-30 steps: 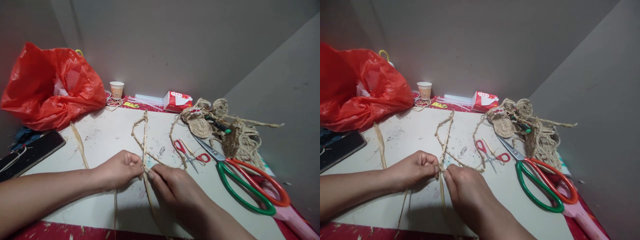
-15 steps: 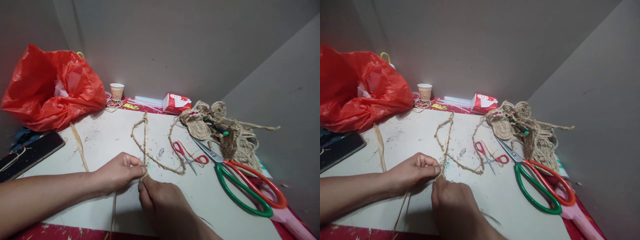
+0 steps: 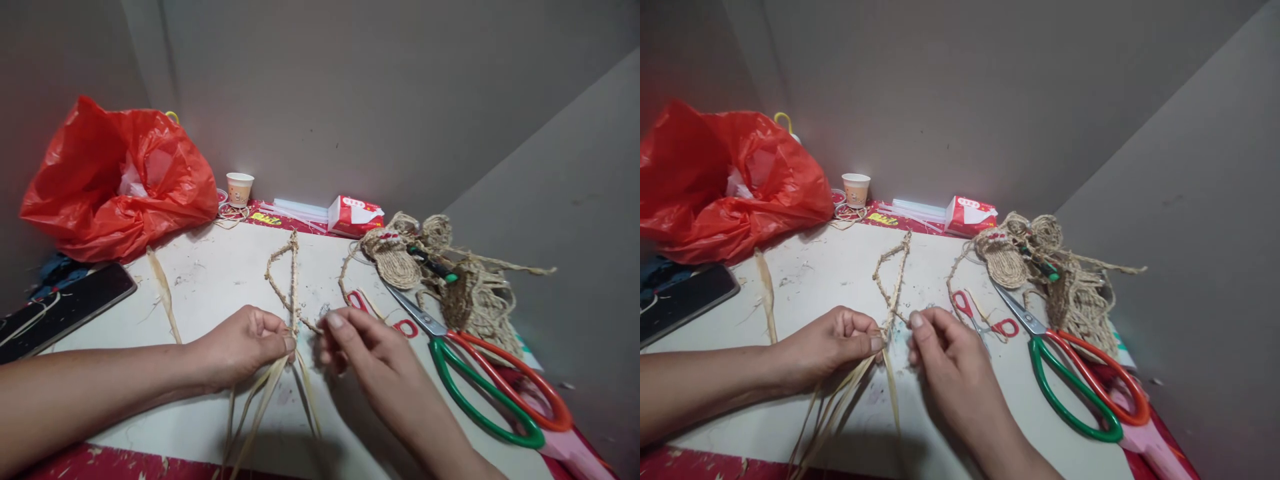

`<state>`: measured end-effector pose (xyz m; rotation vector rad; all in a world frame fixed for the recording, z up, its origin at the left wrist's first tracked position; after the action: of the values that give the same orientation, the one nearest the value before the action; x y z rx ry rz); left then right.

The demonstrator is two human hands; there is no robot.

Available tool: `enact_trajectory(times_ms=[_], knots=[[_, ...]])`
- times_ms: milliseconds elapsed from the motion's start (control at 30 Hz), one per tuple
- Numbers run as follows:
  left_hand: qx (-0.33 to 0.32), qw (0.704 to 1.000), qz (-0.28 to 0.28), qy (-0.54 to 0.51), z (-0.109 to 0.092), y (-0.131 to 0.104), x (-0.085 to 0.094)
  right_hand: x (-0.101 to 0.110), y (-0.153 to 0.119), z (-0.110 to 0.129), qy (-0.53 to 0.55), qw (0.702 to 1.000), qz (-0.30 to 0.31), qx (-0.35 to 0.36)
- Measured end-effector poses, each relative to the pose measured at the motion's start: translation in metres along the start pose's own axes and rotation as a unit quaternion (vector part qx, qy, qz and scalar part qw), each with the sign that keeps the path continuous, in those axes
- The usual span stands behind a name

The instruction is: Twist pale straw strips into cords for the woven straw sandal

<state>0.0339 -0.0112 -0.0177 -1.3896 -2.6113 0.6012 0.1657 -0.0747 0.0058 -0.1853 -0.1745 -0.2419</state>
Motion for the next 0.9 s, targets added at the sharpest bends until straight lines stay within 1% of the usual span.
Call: enact_trajectory(times_ms=[33,67,133,167,233,300,400,467,567,633,700,800,900], knots=[[-0.012,1.0,0.013,-0.011,-0.001,0.0,-0.002,-0.004,0.004,-0.004,0.06,0.997,0.022,-0.037],[-0.023,0.999,0.029,-0.017,-0.002,0.001,-0.004,-0.012,0.006,-0.009,0.103,0.99,0.073,-0.069],[-0.038,0.998,0.045,-0.018,-0.001,0.002,-0.007,-0.029,0.005,-0.02,0.149,0.968,0.162,-0.123],[-0.036,0.998,0.043,-0.015,0.001,0.003,-0.007,-0.034,0.004,-0.025,0.16,0.96,0.184,-0.139],[-0.022,0.999,0.023,-0.011,0.005,0.004,-0.005,-0.036,0.005,-0.03,0.164,0.958,0.192,-0.138],[-0.015,1.0,0.014,-0.008,0.007,0.005,-0.004,-0.031,0.007,-0.028,0.128,0.967,0.194,-0.108],[-0.023,0.999,0.026,0.023,0.007,0.005,-0.003,-0.024,0.012,-0.019,0.051,0.968,0.232,-0.076],[-0.029,0.997,0.037,0.055,0.006,0.005,-0.002,-0.021,0.015,-0.016,0.039,0.964,0.253,-0.072],[-0.021,0.993,0.051,0.104,0.005,0.005,0.0,-0.021,0.017,-0.019,0.071,0.962,0.249,-0.083],[-0.02,0.987,0.062,0.148,0.002,0.004,0.002,-0.022,0.017,-0.026,0.097,0.964,0.229,-0.094],[-0.03,0.974,0.057,0.218,-0.002,0.003,0.004,-0.024,0.017,-0.032,0.103,0.968,0.204,-0.103],[-0.055,0.934,0.014,0.352,-0.01,-0.001,0.007,-0.026,0.015,-0.035,0.072,0.978,0.163,-0.108],[-0.096,0.886,-0.027,0.453,-0.014,-0.009,0.002,-0.028,0.013,-0.032,0.039,0.986,0.124,-0.104]])
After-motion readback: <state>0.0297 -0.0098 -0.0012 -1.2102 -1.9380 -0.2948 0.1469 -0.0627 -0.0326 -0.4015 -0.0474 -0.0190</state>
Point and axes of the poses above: each hand's wrist, its own y-axis towards the middle knuckle, its own x-axis out of the back of the hand, z = x × y, the point moved 5 cm from there along y, towards the middle knuckle, and after that the axes turned 11 degrees about y, right-handed, at the moved point
